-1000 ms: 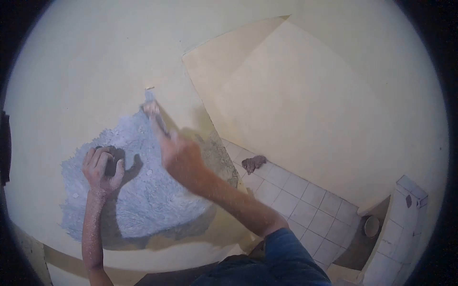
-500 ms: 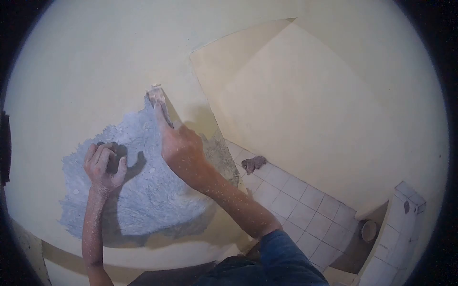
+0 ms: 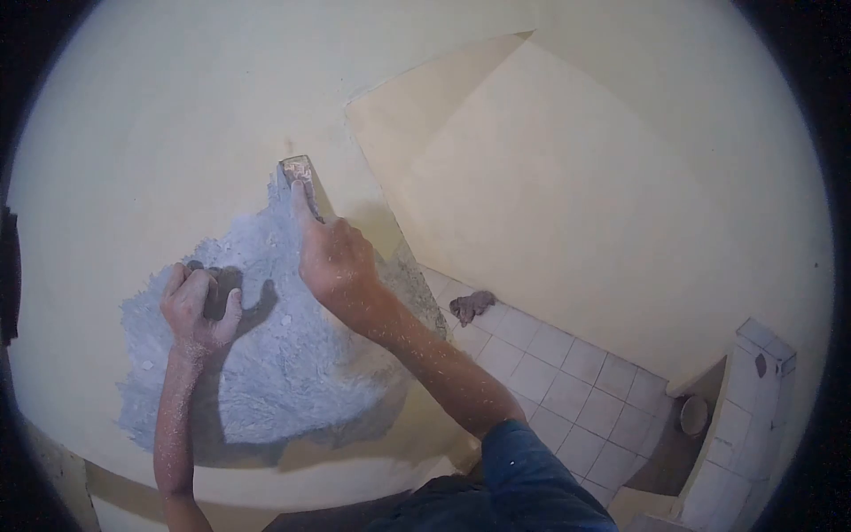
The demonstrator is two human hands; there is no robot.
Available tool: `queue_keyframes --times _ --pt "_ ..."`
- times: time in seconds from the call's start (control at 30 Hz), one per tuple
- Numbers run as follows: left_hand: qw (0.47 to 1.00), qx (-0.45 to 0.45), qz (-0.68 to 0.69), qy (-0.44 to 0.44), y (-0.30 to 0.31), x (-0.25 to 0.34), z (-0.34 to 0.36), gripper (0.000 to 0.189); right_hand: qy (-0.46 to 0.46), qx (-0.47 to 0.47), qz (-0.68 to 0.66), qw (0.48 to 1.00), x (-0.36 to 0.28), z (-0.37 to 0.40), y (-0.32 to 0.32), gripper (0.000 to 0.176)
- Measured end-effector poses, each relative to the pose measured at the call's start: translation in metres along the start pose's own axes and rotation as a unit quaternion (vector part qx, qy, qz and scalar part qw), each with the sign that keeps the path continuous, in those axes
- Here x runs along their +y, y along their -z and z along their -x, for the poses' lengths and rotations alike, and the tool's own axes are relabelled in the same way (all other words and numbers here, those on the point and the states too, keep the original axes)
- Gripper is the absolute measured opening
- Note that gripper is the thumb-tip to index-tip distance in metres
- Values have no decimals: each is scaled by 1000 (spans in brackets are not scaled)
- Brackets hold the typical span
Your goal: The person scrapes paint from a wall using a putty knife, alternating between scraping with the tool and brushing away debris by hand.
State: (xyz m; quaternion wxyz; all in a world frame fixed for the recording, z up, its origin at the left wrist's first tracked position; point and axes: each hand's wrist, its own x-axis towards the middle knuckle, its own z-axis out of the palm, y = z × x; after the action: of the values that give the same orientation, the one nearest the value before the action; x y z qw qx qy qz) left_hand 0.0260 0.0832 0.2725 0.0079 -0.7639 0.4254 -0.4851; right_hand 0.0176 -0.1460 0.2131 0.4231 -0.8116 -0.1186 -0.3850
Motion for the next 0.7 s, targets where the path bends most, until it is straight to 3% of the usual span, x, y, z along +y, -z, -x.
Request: queue_keyframes --times 0.1,0.2,0.3,0.4,0.5,0.7 --pt "1000 9 10 0 0 -1 -2 30 108 80 76 988 20 32 -35 65" --pt "1000 16 7 4 0 -1 1 31 151 158 149 964 20 26 -35 63" --pt "999 19 25 14 -2 -1 2 31 139 116 -4 983 9 12 -7 64" --pt "999 29 30 16 -3 -4 2 31 70 3 67 995 12 30 -26 71" --pt "999 16 35 19 2 0 2 29 181 140 46 972 15 17 -25 68" --pt "999 17 32 39 3 0 5 29 -3 -33 5 999 -7 12 -6 64"
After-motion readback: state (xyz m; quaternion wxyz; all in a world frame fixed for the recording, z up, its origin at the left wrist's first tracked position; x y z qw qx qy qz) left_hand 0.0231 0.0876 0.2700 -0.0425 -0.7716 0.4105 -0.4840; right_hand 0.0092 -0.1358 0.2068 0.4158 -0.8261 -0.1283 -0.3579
